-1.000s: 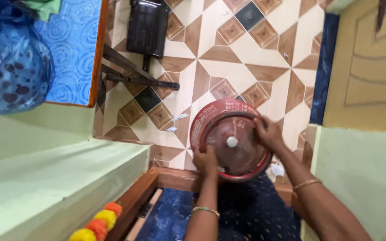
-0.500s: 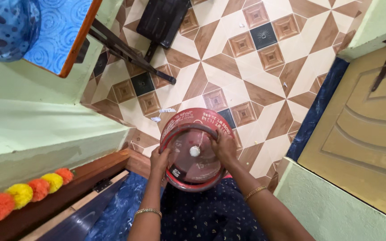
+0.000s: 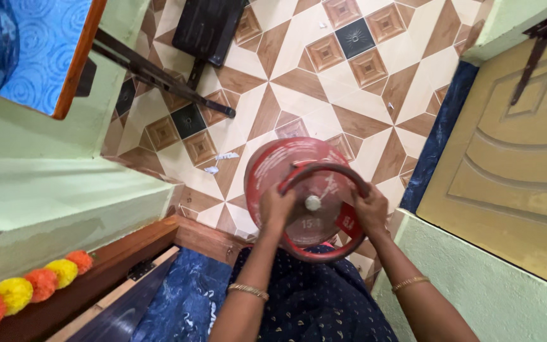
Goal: The person carries a red LPG gas cylinder by its handle, walking through a room with blue marble flooring, passing a doorway, and placing the cylinder on a tiled floor near a metal stand.
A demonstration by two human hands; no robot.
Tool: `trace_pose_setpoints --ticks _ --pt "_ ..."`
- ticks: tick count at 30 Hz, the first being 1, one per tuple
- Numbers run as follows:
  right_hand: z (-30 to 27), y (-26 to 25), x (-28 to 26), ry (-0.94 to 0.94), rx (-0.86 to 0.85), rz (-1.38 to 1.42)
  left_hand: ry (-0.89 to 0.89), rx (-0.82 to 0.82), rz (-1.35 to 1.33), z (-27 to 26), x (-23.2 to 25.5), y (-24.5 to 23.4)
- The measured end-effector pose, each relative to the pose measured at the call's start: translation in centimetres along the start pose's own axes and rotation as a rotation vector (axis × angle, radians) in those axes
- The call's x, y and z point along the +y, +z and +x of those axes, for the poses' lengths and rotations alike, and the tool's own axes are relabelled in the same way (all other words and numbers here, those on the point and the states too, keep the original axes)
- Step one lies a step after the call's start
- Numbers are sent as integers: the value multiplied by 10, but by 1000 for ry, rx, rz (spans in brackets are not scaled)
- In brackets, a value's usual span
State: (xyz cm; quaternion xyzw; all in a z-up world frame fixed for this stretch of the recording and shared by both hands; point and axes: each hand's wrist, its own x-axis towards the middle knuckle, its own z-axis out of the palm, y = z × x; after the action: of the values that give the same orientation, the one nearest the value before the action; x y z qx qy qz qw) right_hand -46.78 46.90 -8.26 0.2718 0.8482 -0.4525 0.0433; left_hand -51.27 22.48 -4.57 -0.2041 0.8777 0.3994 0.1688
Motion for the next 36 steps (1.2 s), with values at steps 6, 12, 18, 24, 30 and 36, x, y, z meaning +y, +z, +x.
trace_pose_setpoints --ticks 6,12,18,24,30,36 --pt "-15 -15 66 140 292 161 109 -144 199 -5 100 29" --pt "-57 1 125 406 562 117 406 87 309 -44 110 49" --pt "-107 30 145 689 497 628 838 -159 400 -23 113 89" --pt "-71 0 130 550 366 511 1165 -349 742 11 138 101" --pt "-107 79 75 623 648 301 1356 -619 851 25 146 92" --pt "-115 141 9 570 907 283 1605 -815 865 59 155 82"
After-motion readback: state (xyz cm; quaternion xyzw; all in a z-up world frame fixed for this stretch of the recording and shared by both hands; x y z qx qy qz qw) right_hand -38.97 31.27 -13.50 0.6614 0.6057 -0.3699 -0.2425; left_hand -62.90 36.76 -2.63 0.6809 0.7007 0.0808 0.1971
